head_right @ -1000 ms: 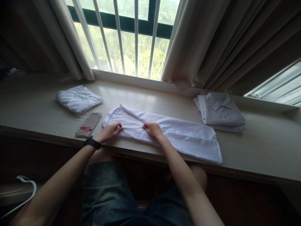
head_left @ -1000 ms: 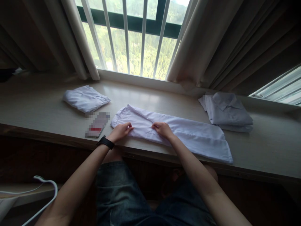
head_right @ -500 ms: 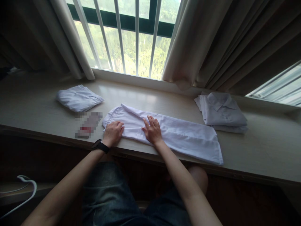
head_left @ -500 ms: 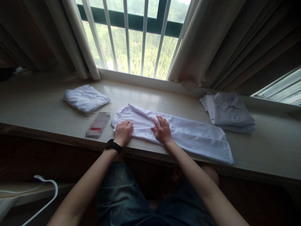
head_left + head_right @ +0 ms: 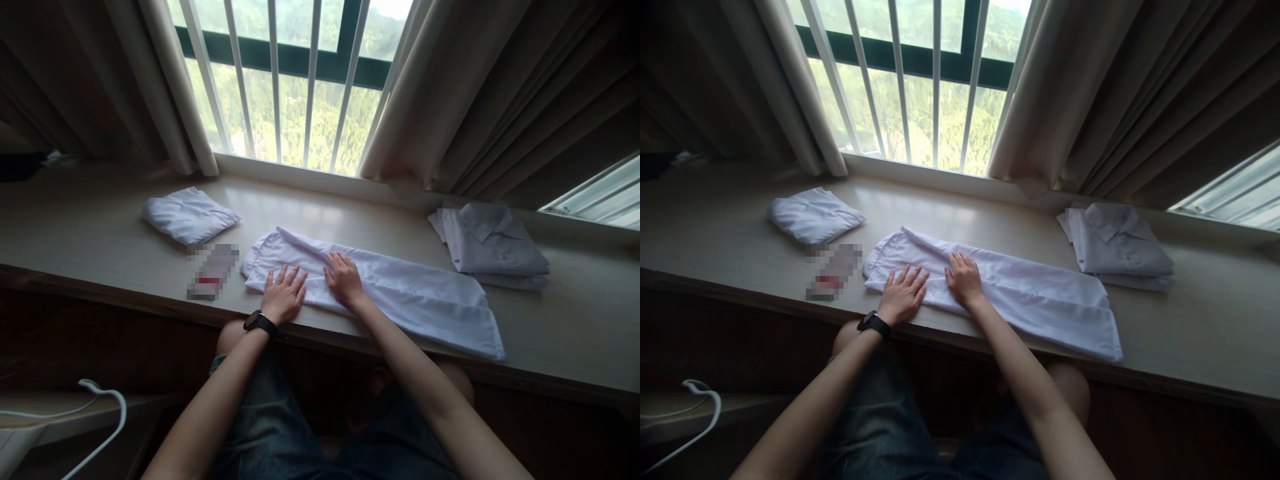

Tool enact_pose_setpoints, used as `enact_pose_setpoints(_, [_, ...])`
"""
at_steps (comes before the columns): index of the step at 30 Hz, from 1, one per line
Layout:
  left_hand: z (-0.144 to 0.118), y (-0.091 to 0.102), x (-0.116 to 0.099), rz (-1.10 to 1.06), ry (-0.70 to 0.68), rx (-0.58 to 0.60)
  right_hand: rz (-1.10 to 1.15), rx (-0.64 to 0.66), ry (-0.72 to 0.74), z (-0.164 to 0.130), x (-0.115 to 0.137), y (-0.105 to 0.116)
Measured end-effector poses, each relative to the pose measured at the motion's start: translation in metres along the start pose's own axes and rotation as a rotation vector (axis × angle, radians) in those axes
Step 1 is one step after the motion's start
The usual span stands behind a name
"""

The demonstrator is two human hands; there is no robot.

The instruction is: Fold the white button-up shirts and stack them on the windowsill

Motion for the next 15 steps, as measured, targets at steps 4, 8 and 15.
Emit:
enact_pose_setpoints(4, [0.000, 0.002, 0.000, -0.001, 0.005, 0.002, -0.025, 0.019, 0.037, 0.043, 0.026, -0.010])
enact_pose_setpoints(8, [-0.001, 0.003, 0.002, -0.004, 0.010, -0.001, -0.055, 0.154, 0.046, 0.070, 0.041, -0.029])
enact_pose_setpoints(15, [-0.002, 0.004, 0.002, 0.005, 0.011, 0.001, -0.077, 0.105, 0.212, 0.056, 0.052, -0.032])
Point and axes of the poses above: each hand's wrist, its own z-axis towards the middle knuckle, its own y-axis out of the back of the hand, x = y × z, the point moved 8 cm from there along z, towards the middle knuckle, and after that the axes turned 10 degrees about -z, right-handed, at the moved point
